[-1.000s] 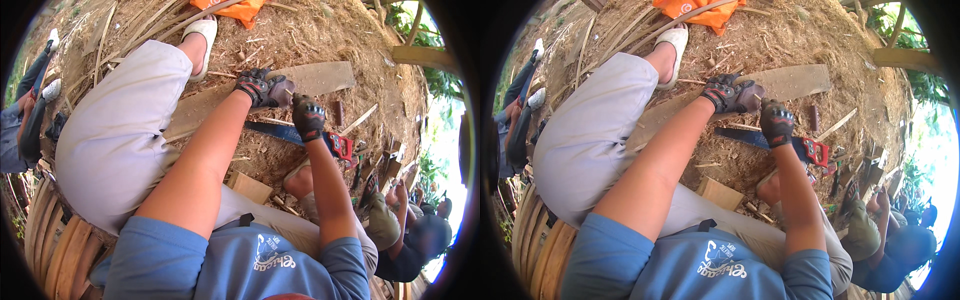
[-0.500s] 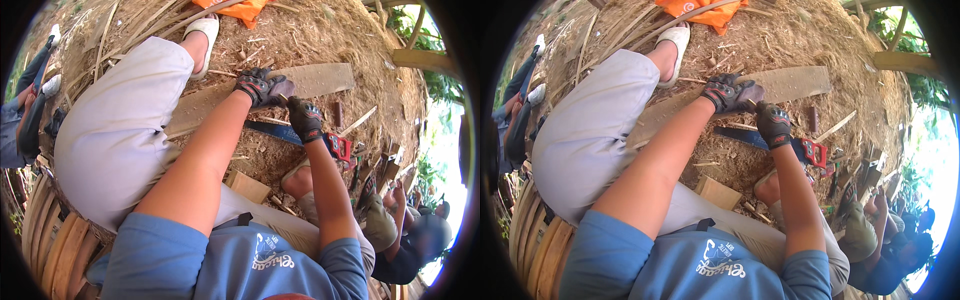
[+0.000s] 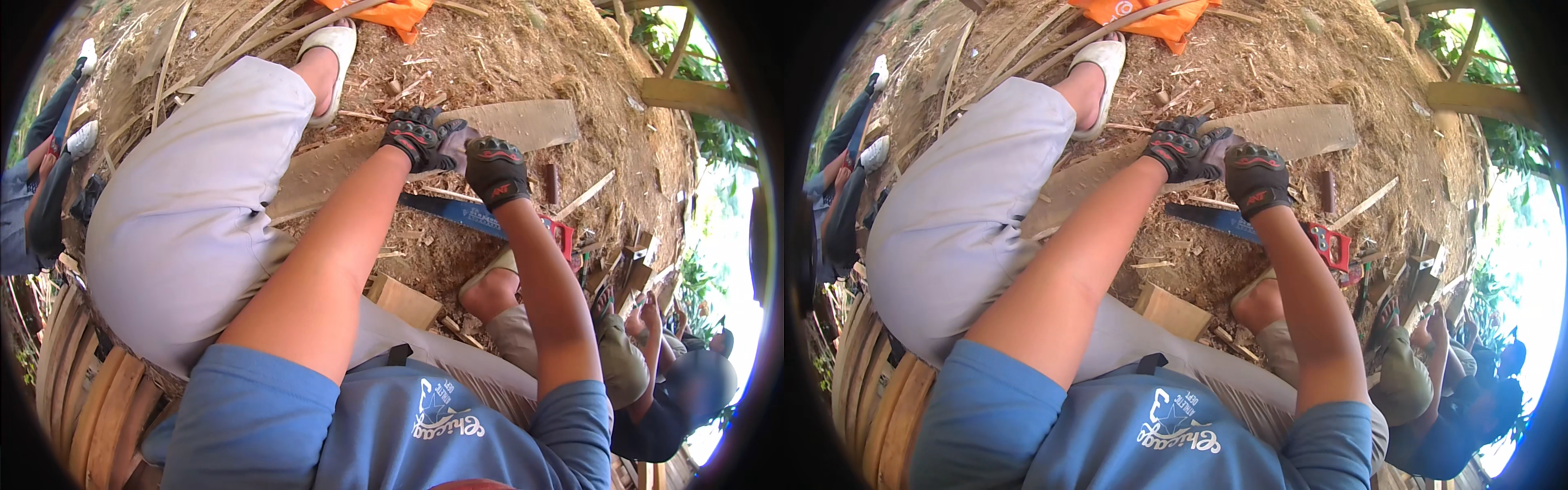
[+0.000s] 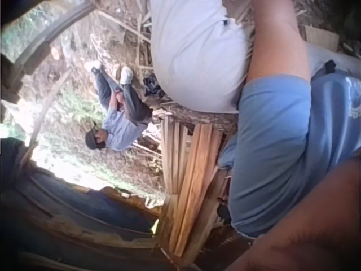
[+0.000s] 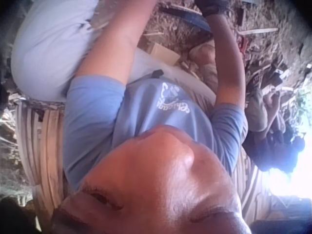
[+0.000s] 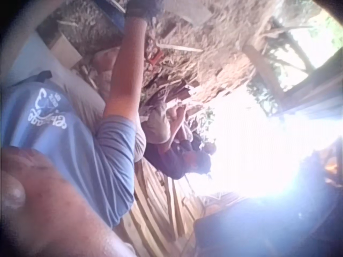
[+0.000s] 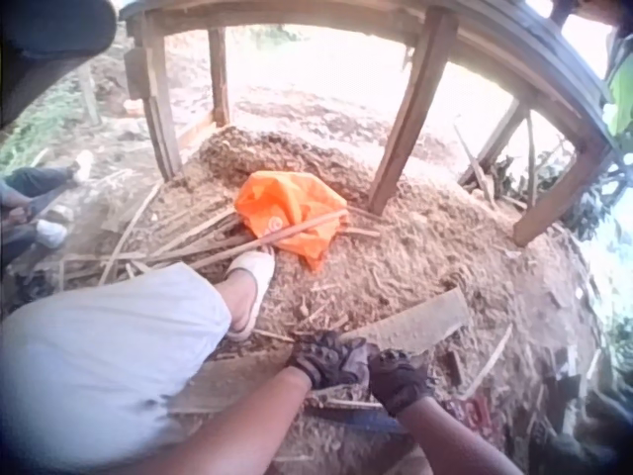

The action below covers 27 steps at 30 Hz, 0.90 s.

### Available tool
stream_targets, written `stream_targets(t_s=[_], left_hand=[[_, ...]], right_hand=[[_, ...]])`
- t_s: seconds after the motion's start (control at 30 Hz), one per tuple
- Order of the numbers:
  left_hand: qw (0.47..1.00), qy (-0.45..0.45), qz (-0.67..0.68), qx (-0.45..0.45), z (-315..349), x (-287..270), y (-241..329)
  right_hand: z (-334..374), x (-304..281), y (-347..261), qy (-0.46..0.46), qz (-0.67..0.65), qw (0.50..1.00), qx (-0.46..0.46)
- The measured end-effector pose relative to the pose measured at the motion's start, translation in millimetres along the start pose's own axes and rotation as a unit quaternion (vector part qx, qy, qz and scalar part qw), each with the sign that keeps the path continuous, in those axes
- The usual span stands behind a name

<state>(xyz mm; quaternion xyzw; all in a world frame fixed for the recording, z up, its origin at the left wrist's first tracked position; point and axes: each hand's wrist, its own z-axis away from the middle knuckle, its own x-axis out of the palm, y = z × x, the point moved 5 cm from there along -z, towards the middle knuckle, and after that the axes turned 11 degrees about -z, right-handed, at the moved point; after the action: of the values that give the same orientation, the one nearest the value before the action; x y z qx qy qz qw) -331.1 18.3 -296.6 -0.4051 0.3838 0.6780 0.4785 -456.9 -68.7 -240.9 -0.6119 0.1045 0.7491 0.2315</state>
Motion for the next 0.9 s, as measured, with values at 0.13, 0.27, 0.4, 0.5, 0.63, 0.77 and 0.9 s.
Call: stream_targets(t_s=[0.13, 0.27, 0.4, 0.5, 0.63, 0.77, 0.9], left_hand=[[1.0, -0.006, -0.007, -0.003, 3.1, -8.7, -2.6], [1.0, 0.0, 0.008, -0.009, 4.6, -5.7, -2.1], [1.0, -0.006, 0.007, -0.003, 3.7, -4.4, -0.8], [1.0, -0.002, -0.001, -0.001, -3.6, -1.7, -4.7], [0.999, -0.019, 0.025, 0.004, 3.7, -4.8, 1.5], [1.0, -0.013, 0.003, 0.002, -1.2, -3.8, -1.6], [0.999, -0.033, 0.031, -0.017, -2.0, -6.4, -5.7]], right_hand=[[-12.5, -17.5, 15.6, 0.013, -0.019, 0.999, 0.028], [-9.8, -6.9, 8.0, -0.049, -0.039, 0.998, 0.006], [-5.6, -5.2, 1.8, -0.044, -0.003, 0.999, 0.025], [-3.8, -10.8, 10.4, -0.027, -0.029, 0.998, 0.042], [9.1, 0.4, 11.4, -0.038, -0.057, 0.996, 0.054], [8.1, 2.6, 33.6, -0.019, -0.058, 0.992, 0.11], [16.7, -8.1, 10.1, -0.047, -0.083, 0.992, 0.088]])
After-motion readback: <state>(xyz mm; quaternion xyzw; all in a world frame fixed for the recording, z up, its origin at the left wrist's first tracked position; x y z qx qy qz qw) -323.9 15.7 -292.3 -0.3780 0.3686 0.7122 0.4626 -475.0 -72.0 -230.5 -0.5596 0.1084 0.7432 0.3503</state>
